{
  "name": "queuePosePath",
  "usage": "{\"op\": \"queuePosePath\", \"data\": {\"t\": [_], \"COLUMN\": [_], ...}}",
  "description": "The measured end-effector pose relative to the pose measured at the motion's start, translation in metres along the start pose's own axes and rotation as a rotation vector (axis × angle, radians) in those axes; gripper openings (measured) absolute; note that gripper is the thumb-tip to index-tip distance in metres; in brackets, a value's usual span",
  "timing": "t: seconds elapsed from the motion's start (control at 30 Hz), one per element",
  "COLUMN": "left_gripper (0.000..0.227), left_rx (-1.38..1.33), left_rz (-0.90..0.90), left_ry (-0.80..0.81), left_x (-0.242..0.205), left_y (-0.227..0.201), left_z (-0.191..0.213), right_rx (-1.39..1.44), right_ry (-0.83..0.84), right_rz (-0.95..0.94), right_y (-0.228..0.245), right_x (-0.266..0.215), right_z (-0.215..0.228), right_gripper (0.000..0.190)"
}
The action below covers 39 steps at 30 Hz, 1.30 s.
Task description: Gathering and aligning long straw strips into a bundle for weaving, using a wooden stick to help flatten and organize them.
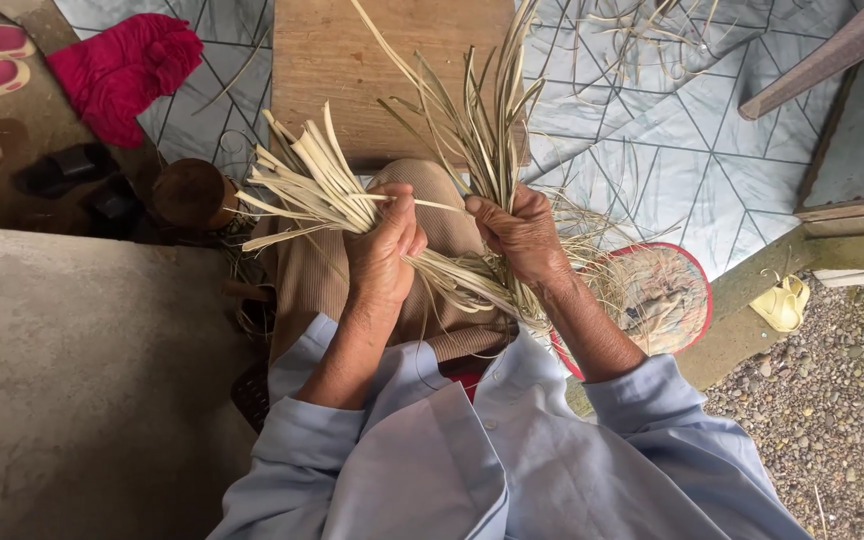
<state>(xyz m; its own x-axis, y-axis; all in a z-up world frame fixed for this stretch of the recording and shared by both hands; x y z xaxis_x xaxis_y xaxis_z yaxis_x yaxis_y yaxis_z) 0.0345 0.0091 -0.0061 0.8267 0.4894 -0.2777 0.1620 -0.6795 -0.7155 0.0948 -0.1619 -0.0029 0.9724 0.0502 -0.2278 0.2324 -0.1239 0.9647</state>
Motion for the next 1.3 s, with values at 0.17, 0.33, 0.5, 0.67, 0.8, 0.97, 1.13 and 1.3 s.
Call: {"op": "queuePosePath", "data": {"t": [0.17, 0.33, 0.5, 0.67, 0.8, 0.97, 1.13, 1.3], "left_gripper": [0.019, 0.020, 0.021, 0.029, 0.033, 0.032, 0.032, 0.033], "left_rx": [-0.022, -0.011, -0.007, -0.051, -0.045, -0.071, -0.069, -0.055], "left_rz": [0.023, 0.020, -0.002, 0.060, 0.085, 0.147, 0.156, 0.179], "left_ry": [-0.049, -0.104, -0.115, -0.079, -0.058, 0.004, 0.026, 0.085], "left_x": [0.005, 0.006, 0.004, 0.009, 0.007, 0.010, 0.010, 0.005], "left_y": [0.007, 0.010, -0.001, 0.002, 0.000, 0.004, -0.008, -0.019], "left_z": [0.009, 0.017, 0.013, 0.019, 0.019, 0.022, 0.015, 0.006], "right_rx": [-0.071, -0.091, -0.110, 0.086, 0.126, 0.170, 0.201, 0.262], "right_ry": [0.045, 0.075, 0.082, 0.103, 0.108, 0.071, 0.114, 0.236], "right_rz": [0.042, 0.018, 0.016, -0.170, -0.283, -0.279, -0.252, -0.352], "right_y": [-0.001, 0.014, 0.021, -0.005, 0.007, 0.010, 0.014, 0.018], "right_x": [-0.005, -0.017, -0.019, -0.003, 0.007, 0.020, 0.036, 0.032], "right_z": [0.001, 0.001, 0.000, 0.014, 0.021, 0.038, 0.056, 0.049], "right_gripper": [0.025, 0.024, 0.023, 0.017, 0.015, 0.016, 0.015, 0.010]}}
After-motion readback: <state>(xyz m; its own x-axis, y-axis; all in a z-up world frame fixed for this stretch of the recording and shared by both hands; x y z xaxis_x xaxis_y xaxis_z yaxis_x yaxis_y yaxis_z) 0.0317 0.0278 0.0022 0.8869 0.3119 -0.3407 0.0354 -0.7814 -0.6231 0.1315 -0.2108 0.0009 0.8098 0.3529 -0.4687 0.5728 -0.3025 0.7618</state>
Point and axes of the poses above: each hand's wrist, its own x-axis towards the middle knuckle, its own z-axis out of the back of the hand, y = z × x, the point moved 3 cm from there along x, towards the middle knuckle, and after that the axes turned 12 degrees about -y, right-handed, at the moved point
